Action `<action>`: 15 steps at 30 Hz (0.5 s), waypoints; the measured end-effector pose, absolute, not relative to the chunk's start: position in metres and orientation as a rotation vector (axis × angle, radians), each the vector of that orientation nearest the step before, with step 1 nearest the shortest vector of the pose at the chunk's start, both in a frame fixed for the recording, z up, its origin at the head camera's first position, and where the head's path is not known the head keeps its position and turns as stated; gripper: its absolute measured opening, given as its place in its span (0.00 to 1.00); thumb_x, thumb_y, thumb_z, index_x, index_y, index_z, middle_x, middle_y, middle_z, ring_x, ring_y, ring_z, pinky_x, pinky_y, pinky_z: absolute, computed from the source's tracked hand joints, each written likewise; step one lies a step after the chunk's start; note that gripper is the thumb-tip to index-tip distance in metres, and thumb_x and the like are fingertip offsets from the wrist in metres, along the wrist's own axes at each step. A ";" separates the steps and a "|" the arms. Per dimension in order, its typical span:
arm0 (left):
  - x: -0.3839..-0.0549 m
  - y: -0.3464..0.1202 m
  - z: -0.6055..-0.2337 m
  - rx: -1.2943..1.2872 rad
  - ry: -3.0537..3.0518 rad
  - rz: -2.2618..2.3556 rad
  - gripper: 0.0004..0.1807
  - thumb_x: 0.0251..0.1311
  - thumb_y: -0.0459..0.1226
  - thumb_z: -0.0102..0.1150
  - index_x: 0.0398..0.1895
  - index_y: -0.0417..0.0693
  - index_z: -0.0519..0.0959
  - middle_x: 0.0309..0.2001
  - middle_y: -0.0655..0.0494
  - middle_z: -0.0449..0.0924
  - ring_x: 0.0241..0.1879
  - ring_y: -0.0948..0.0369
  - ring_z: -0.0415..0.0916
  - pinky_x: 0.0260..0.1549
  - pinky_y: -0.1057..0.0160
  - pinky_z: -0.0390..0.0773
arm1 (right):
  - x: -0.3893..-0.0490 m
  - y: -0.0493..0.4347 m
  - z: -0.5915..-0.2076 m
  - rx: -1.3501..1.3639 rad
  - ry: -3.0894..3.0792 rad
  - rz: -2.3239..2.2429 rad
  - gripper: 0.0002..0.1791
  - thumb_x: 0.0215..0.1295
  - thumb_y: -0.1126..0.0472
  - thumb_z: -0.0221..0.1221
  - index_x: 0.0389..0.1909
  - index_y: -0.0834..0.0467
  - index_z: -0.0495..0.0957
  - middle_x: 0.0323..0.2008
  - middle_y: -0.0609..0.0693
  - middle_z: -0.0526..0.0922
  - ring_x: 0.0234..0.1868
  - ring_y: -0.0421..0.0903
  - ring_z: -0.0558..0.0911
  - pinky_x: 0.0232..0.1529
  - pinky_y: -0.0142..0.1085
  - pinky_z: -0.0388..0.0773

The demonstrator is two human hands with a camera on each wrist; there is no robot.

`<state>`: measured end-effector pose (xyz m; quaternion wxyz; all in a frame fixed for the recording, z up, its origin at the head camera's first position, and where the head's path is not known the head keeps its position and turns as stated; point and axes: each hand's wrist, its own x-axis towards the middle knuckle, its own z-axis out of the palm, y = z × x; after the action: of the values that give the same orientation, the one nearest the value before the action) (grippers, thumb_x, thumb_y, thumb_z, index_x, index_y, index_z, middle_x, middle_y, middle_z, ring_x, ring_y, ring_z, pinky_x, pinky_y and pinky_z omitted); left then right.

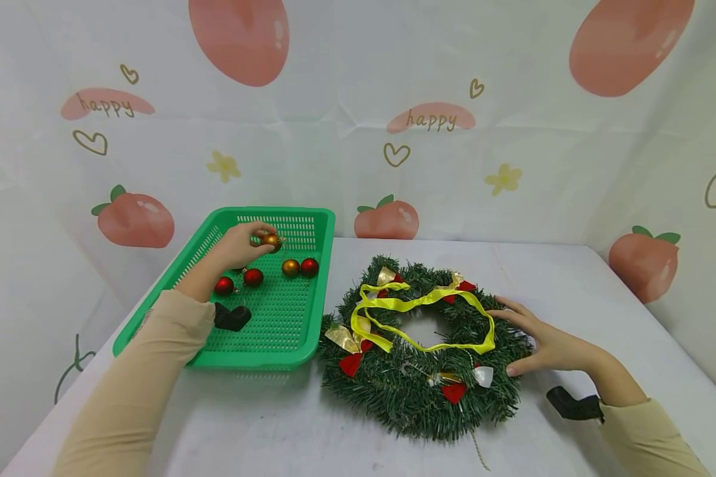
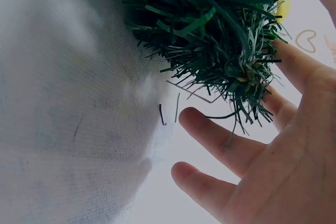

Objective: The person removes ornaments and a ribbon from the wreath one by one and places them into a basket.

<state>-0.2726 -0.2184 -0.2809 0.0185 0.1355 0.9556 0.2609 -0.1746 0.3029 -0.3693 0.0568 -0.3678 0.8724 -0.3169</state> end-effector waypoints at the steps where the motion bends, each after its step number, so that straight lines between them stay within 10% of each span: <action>1: -0.273 -0.219 -0.282 0.418 2.971 0.805 0.21 0.65 0.34 0.50 0.61 0.37 0.67 0.59 0.30 0.67 0.53 0.37 0.72 0.49 0.44 0.75 | -0.175 0.303 -0.369 -1.111 2.644 -0.962 0.48 0.44 0.62 0.71 0.68 0.56 0.57 0.68 0.21 0.36 0.62 0.11 0.40 0.43 0.73 0.62; 15: -0.284 -0.222 -0.295 0.374 2.986 0.737 0.22 0.65 0.34 0.50 0.61 0.35 0.67 0.57 0.29 0.69 0.53 0.38 0.71 0.46 0.45 0.74 | -0.175 0.303 -0.370 -1.111 2.650 -0.954 0.48 0.44 0.62 0.71 0.68 0.56 0.57 0.72 0.31 0.38 0.62 0.11 0.39 0.43 0.73 0.62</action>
<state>-0.2835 -0.2222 -0.2953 0.0215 0.1208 0.9635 0.2379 -0.1752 0.3032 -0.3699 0.0568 -0.3664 0.8739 -0.3145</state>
